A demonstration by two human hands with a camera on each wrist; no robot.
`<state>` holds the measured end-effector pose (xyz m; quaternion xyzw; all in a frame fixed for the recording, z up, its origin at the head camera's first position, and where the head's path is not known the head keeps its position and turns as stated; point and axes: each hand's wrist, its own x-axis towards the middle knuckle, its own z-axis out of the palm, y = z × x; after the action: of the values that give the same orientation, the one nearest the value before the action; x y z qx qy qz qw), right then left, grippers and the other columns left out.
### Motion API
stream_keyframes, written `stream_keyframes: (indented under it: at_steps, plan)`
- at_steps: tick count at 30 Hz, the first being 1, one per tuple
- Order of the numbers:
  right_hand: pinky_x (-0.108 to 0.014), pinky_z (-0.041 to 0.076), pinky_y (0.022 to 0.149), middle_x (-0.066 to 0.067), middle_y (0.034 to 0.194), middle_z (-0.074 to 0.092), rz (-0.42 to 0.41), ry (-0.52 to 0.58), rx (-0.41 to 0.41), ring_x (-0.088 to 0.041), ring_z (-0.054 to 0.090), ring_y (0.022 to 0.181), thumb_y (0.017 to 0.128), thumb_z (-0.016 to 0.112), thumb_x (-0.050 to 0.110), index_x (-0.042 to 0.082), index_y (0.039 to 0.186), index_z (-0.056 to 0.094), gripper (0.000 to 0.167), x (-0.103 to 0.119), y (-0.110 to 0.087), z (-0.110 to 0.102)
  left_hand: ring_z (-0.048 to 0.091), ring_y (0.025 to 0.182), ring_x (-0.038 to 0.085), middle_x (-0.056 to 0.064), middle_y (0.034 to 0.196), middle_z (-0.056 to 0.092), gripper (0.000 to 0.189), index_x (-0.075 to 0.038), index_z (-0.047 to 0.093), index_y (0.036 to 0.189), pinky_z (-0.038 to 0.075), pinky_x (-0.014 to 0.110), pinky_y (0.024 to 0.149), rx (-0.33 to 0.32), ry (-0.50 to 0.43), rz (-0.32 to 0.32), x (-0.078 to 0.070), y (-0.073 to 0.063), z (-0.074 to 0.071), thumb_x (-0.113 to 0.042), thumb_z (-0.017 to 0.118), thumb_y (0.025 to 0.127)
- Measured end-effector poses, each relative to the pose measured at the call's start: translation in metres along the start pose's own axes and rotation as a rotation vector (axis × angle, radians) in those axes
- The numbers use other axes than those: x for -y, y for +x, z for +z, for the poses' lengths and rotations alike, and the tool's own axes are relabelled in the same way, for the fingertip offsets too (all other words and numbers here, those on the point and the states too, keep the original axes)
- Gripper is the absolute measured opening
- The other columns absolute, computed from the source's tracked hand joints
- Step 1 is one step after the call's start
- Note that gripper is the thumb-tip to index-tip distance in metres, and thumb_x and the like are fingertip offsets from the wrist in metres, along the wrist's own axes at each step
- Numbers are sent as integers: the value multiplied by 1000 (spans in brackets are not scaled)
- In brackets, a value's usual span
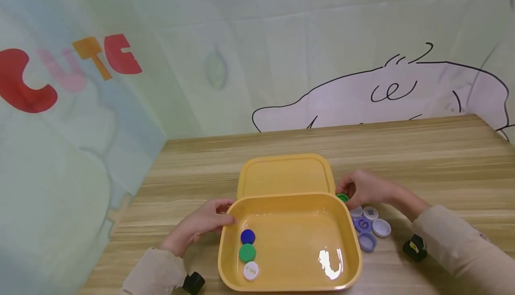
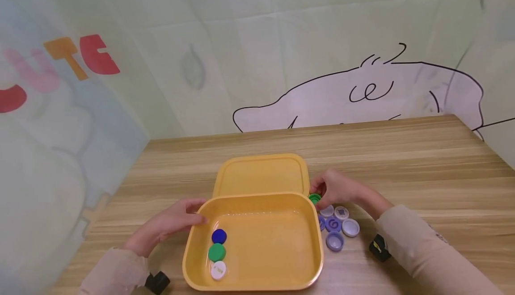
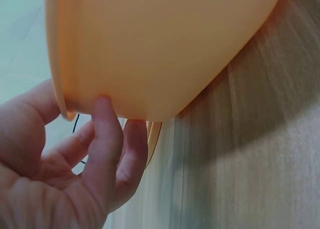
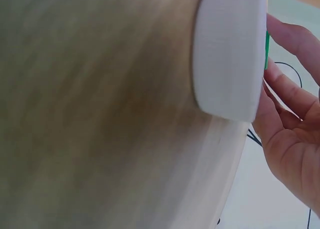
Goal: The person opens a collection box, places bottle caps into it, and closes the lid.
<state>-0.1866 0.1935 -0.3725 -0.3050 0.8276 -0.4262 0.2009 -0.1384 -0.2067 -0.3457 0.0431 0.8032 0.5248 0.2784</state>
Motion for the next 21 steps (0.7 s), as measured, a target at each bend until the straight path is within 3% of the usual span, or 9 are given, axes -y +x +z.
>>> stream_keyframes:
  at_steps: [8,13,21]
  plan:
    - [-26,53,64,-4,80,63,3,20,-2,-17,58,71,69,76,8,1,90,65,24,-2,-1,0,61,86,18,13,110,60,47,6,51,125,55,35,72,1,-3,-2,0,-1,1,-6,62,81]
    - [-28,54,68,-4,83,64,56,18,-20,-21,60,76,72,74,10,3,91,66,22,0,-3,-4,61,86,18,13,109,60,47,5,51,125,55,35,72,1,1,-6,0,-1,1,-6,62,81]
    - [-30,53,70,-6,85,64,89,10,-83,-23,59,79,70,76,13,0,98,66,32,10,-5,-17,61,86,19,13,110,60,49,6,50,126,55,35,72,-3,-6,-2,1,0,1,-6,62,81]
